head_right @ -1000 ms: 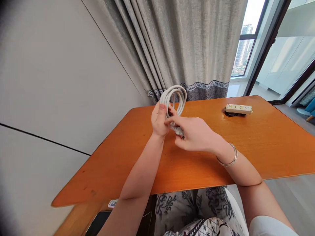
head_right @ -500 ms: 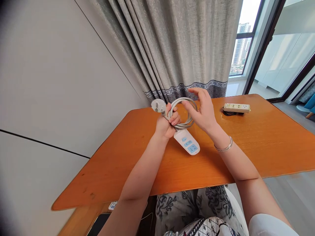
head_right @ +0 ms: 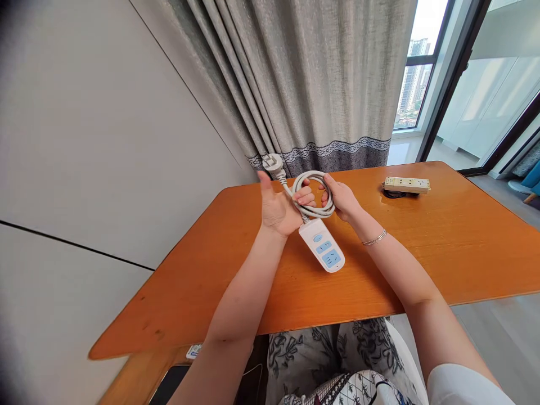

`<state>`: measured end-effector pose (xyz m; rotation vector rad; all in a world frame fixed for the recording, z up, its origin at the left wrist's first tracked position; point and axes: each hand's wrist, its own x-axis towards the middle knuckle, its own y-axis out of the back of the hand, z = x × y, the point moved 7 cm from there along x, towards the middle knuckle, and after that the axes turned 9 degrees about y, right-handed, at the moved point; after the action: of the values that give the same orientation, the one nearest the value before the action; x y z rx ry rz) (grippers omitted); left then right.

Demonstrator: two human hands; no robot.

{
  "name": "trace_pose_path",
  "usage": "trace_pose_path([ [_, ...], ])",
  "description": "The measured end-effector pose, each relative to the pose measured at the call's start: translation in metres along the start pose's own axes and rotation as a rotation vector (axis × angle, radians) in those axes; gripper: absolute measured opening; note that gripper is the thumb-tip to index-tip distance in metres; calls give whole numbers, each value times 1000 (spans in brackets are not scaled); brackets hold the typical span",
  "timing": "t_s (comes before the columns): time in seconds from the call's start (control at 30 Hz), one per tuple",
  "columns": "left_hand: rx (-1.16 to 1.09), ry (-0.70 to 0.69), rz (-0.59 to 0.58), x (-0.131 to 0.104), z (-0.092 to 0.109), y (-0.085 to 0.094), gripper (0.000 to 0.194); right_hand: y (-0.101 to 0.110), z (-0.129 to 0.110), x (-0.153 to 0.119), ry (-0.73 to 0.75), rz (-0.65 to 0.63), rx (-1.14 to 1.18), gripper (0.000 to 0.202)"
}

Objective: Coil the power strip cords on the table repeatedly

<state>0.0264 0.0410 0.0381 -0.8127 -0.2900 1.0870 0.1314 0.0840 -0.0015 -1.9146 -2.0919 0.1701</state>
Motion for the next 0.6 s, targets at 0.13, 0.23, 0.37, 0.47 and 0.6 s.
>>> trace_pose_path([
  [0.13, 1, -66, 98, 2, 2, 4, 58, -4, -6, 0, 87, -75, 14, 50],
  [0.23, -29, -204, 177, -1, 14, 9, 52, -11, -5, -4, 103, -203, 8, 56],
  [0.37, -30, -411, 248, -13, 38, 17, 47, -27, 5, -12, 122, -550, -289, 60],
  [0.47, 8, -541, 298, -21, 54, 25, 44, -36, 16, -26, 76, -836, -581, 53],
  [0.6, 102, -691, 402, -22, 69, 41, 45, -37, -1, -40, 193, -801, -1116, 41],
])
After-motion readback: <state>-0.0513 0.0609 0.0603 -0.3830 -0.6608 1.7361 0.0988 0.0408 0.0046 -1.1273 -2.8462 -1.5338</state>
